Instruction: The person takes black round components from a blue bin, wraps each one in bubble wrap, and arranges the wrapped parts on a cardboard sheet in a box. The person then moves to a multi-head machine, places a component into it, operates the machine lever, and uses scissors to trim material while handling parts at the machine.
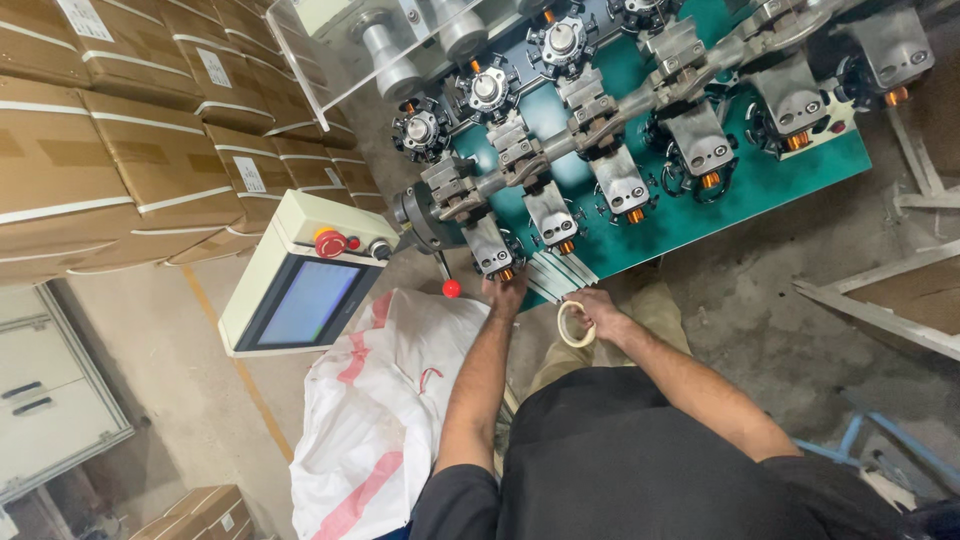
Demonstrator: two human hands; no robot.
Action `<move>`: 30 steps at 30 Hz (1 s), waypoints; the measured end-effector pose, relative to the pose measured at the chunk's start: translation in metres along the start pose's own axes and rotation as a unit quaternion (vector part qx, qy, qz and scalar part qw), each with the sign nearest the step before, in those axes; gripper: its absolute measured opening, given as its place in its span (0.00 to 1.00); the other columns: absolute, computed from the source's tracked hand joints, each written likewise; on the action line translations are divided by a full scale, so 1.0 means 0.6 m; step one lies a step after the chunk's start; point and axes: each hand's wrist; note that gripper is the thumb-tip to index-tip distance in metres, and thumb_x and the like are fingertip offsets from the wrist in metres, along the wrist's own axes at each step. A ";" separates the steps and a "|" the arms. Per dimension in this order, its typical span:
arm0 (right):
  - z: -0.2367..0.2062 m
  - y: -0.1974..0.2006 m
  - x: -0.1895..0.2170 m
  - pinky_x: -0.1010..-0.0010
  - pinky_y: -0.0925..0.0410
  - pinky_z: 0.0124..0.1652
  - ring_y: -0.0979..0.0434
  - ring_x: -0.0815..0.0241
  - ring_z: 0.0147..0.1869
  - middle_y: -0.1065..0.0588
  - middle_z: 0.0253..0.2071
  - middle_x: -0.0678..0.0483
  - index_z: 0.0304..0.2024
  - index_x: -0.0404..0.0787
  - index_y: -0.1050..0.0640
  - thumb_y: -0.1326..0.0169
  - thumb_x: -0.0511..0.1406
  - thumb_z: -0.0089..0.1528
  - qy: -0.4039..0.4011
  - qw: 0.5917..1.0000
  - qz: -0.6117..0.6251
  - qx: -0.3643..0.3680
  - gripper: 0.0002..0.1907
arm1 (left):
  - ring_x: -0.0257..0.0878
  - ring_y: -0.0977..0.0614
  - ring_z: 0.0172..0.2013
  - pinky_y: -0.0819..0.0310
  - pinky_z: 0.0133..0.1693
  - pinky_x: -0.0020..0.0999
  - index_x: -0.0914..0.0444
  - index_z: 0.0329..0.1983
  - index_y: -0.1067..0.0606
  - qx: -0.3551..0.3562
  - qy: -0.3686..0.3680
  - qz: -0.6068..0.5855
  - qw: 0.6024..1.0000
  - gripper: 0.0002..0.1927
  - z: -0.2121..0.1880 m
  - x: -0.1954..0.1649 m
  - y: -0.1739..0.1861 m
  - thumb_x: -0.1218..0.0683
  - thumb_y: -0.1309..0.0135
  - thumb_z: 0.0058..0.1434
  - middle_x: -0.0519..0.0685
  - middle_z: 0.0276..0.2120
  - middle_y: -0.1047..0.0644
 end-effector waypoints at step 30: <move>-0.078 0.042 0.231 0.50 0.27 0.46 0.20 0.47 0.43 0.21 0.40 0.49 0.60 0.42 0.29 0.47 0.49 0.62 0.387 0.481 -0.774 -0.139 0.29 | 0.60 0.18 0.47 0.25 0.50 0.52 0.60 0.46 0.23 -0.047 0.435 0.026 0.899 0.13 -0.339 0.048 0.144 0.53 0.51 0.60 0.62 0.41 0.18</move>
Point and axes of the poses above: each hand's wrist, its own z-axis towards the middle knuckle, its own y-axis out of the back of the hand, x = y × z
